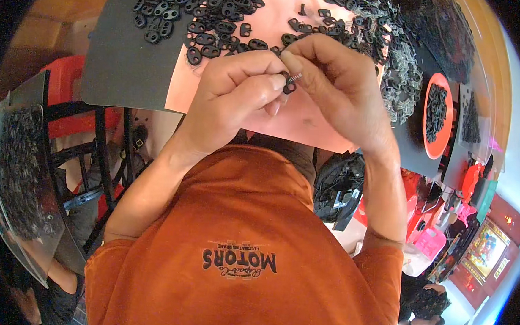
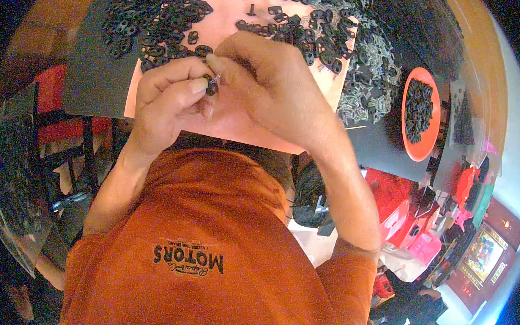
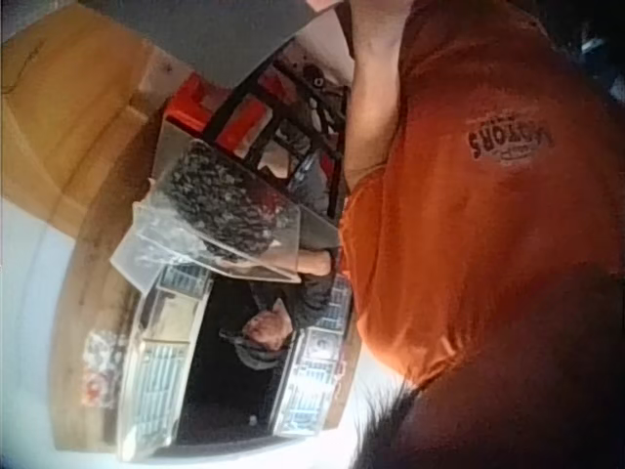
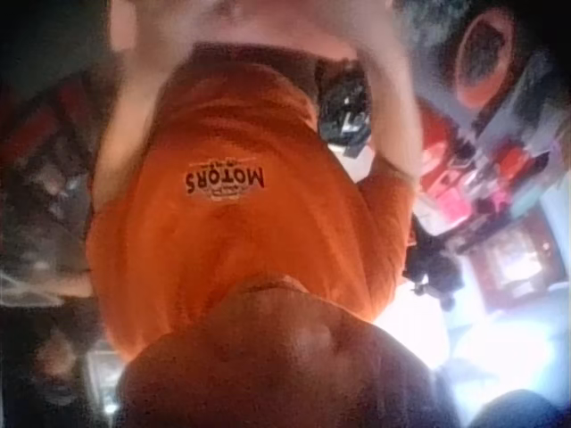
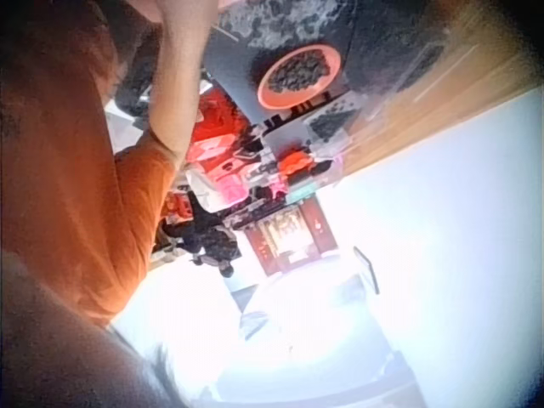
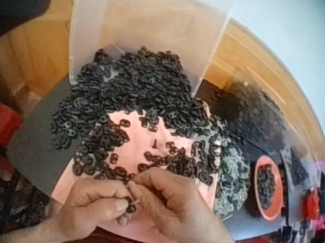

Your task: The person sits at a table and repeatedly picks up small black plastic components and metal screws from a pile. They insert the screws into the plastic parts by hand, creating small assemblies. The person handles the items one at a time, placing the finished units back onto the table surface.

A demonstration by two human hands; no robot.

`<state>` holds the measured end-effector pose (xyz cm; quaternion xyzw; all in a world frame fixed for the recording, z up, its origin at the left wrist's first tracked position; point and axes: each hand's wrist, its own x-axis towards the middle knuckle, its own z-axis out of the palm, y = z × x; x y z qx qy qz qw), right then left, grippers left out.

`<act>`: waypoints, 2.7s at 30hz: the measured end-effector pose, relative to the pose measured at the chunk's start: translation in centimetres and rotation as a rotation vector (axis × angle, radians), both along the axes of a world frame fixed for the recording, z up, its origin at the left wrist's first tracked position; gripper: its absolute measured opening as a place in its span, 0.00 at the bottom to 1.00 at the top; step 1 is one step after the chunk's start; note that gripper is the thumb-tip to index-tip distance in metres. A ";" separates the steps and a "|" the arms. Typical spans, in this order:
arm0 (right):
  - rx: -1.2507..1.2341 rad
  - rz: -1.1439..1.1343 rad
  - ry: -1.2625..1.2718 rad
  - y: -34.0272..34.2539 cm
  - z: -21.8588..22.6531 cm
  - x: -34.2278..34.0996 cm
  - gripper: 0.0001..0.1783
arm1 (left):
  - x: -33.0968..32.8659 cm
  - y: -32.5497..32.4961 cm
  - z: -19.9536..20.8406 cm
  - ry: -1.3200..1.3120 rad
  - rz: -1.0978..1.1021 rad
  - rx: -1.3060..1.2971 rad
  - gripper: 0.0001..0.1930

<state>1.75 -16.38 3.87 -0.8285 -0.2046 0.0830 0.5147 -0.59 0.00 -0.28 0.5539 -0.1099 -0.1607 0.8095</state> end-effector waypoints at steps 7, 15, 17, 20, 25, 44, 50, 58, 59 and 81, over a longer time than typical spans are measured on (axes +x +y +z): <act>0.123 -0.066 0.146 -0.6 -0.2 -1.5 0.08 | 0.0 0.2 0.3 -0.023 -0.049 -0.006 0.09; 0.179 0.126 0.499 -1.5 -0.1 -0.4 0.13 | 0.1 0.4 -0.1 -0.097 -0.078 0.040 0.11; 0.217 0.128 0.497 -1.4 -0.4 -0.5 0.13 | 0.0 0.3 -0.3 -0.114 -0.075 0.016 0.10; 0.288 0.115 0.468 -1.5 -1.4 -0.7 0.14 | 0.4 0.9 0.5 -0.103 -0.136 0.080 0.10; 0.228 0.046 0.476 -1.9 0.3 -1.1 0.14 | 0.1 1.0 0.0 -0.047 -0.112 0.007 0.10; 0.107 0.041 0.501 -3.7 0.7 -1.0 0.13 | 0.8 0.7 0.1 -0.018 -0.262 0.108 0.08; 0.142 0.050 0.480 -3.4 1.0 -1.1 0.12 | 0.8 0.9 0.3 0.025 -0.321 0.164 0.08; 0.071 0.022 0.414 -3.6 0.9 -1.4 0.11 | 0.9 0.6 -0.1 -0.098 -0.293 0.236 0.08; 0.054 0.015 0.408 -3.6 1.1 -1.4 0.10 | 0.9 0.6 0.0 -0.097 -0.290 0.247 0.08; 0.019 -0.031 0.303 -3.3 0.9 -1.5 0.10 | 1.0 0.6 0.6 -0.089 -0.314 0.298 0.09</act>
